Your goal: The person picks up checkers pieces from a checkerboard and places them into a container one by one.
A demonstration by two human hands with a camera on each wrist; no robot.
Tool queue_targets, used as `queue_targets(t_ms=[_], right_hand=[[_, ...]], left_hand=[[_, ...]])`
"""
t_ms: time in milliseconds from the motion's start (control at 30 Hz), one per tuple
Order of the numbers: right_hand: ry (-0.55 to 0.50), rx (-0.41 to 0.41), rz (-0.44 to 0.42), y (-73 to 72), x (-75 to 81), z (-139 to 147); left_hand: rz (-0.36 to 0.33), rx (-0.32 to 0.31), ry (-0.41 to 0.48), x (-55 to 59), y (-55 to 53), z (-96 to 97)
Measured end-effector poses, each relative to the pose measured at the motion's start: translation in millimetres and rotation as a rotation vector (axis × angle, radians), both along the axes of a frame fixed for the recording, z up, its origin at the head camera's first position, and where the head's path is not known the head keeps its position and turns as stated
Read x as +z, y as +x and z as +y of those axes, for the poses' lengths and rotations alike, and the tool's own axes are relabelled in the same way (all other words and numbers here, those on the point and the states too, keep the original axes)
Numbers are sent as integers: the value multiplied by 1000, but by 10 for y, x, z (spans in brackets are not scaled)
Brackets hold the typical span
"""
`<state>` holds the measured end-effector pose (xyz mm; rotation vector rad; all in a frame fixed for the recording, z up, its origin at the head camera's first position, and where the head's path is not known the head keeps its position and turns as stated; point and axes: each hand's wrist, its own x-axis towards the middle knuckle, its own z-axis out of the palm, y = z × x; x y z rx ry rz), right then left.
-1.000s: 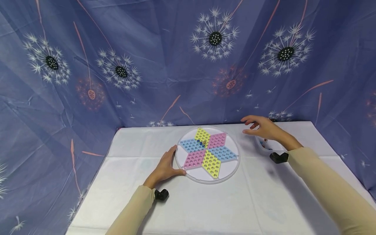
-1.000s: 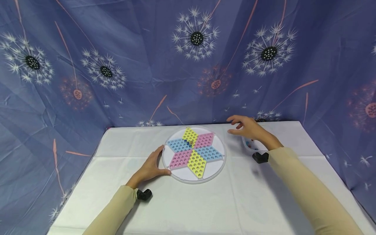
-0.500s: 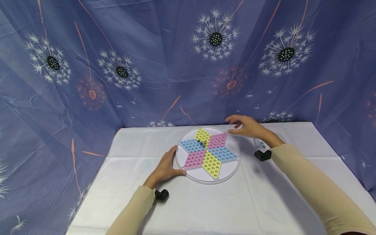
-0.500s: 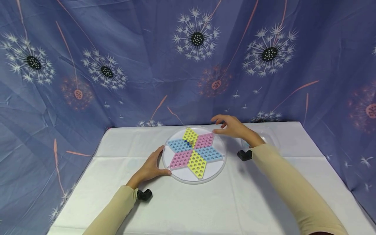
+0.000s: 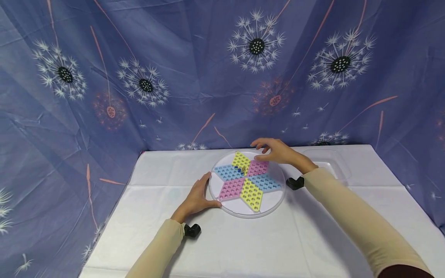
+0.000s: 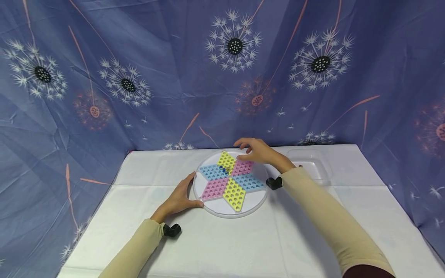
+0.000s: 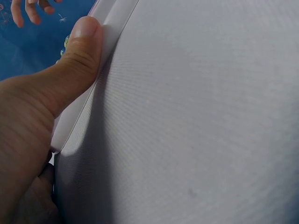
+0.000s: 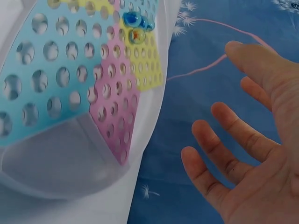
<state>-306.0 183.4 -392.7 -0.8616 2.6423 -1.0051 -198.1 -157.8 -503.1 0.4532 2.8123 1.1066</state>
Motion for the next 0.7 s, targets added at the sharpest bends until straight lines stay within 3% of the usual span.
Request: queue_targets(t_ms=[233,700], right_hand=[[-18,21,-28,-30,-98,-132],[16,55,5,-56,-540,-389]], left_hand=[[17,-3,-9,-12,-13,-5],[6,-6,1,1,0,-8]])
